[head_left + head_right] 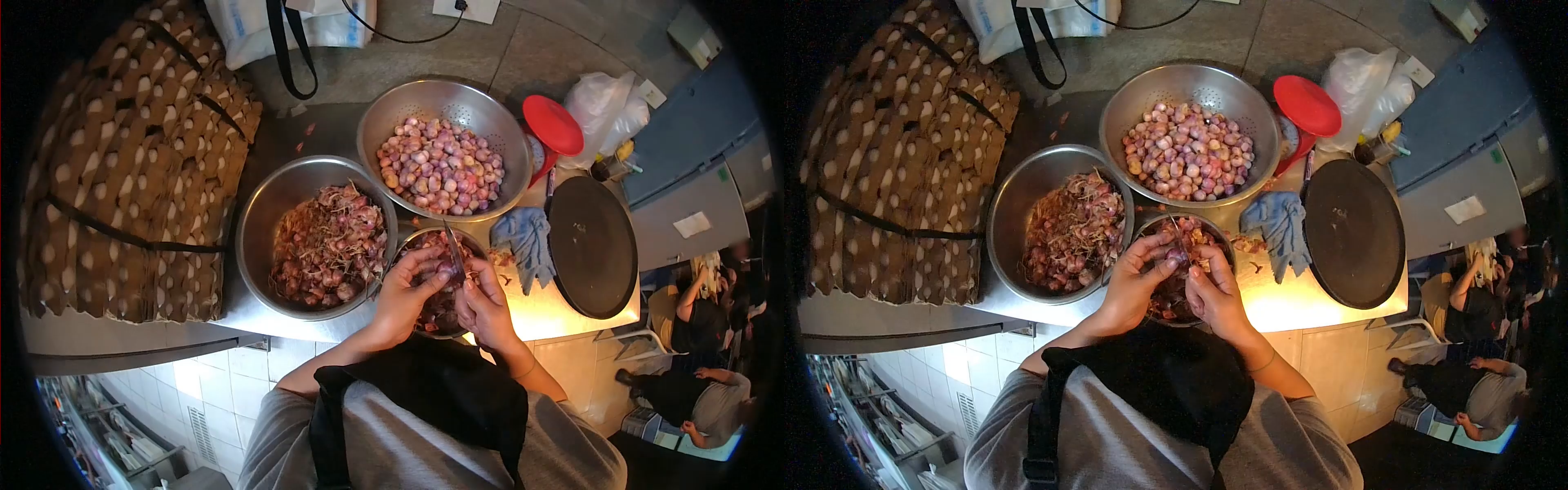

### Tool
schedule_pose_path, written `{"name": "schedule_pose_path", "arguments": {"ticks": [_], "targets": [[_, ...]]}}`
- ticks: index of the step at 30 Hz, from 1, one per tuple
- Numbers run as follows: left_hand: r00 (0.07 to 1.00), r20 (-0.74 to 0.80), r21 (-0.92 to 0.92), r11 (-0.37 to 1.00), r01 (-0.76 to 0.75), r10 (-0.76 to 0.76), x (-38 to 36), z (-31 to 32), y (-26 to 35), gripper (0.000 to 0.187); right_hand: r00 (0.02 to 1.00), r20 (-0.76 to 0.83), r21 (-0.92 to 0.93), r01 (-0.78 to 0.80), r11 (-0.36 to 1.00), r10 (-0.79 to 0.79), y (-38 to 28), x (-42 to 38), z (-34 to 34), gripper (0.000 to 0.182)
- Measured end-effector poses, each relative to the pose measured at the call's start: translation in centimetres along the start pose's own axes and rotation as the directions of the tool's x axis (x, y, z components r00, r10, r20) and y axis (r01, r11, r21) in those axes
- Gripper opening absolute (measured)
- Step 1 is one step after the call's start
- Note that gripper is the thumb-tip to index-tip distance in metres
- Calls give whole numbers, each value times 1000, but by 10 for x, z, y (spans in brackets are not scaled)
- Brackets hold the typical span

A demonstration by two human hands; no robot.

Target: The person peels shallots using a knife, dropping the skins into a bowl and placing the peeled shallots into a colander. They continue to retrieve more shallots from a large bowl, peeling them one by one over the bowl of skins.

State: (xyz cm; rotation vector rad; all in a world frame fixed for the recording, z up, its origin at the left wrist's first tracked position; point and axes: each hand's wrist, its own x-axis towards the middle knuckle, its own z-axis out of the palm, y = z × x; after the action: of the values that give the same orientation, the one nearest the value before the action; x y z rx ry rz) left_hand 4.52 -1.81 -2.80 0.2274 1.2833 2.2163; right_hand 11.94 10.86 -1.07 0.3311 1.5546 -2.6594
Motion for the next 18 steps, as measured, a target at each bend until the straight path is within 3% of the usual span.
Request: {"name": "schedule_pose_path", "arguments": {"ticks": [2, 7, 11, 14, 18], "targets": [[1000, 26, 14, 1000, 10, -10, 1, -3, 0, 36, 1000, -31, -1, 2, 1000, -2, -1, 1, -1, 25], [982, 102, -214, 960, 178, -159, -8, 3, 20, 31, 983, -173, -101, 37, 994, -54, -6, 10, -17, 20], [976, 105, -303, 928, 215, -192, -5, -1, 22, 25, 979, -184, -222, 42, 974, -84, -7, 6, -15, 36], [972, 133, -355, 906, 231, -196, 0, -9, 16, 22, 989, -91, -327, 84, 941, -120, -6, -7, -8, 46], [983, 47, -328, 927, 182, -176, -2, -6, 11, 22, 992, 118, -293, 79, 953, -46, 4, -21, -21, 42]]}}
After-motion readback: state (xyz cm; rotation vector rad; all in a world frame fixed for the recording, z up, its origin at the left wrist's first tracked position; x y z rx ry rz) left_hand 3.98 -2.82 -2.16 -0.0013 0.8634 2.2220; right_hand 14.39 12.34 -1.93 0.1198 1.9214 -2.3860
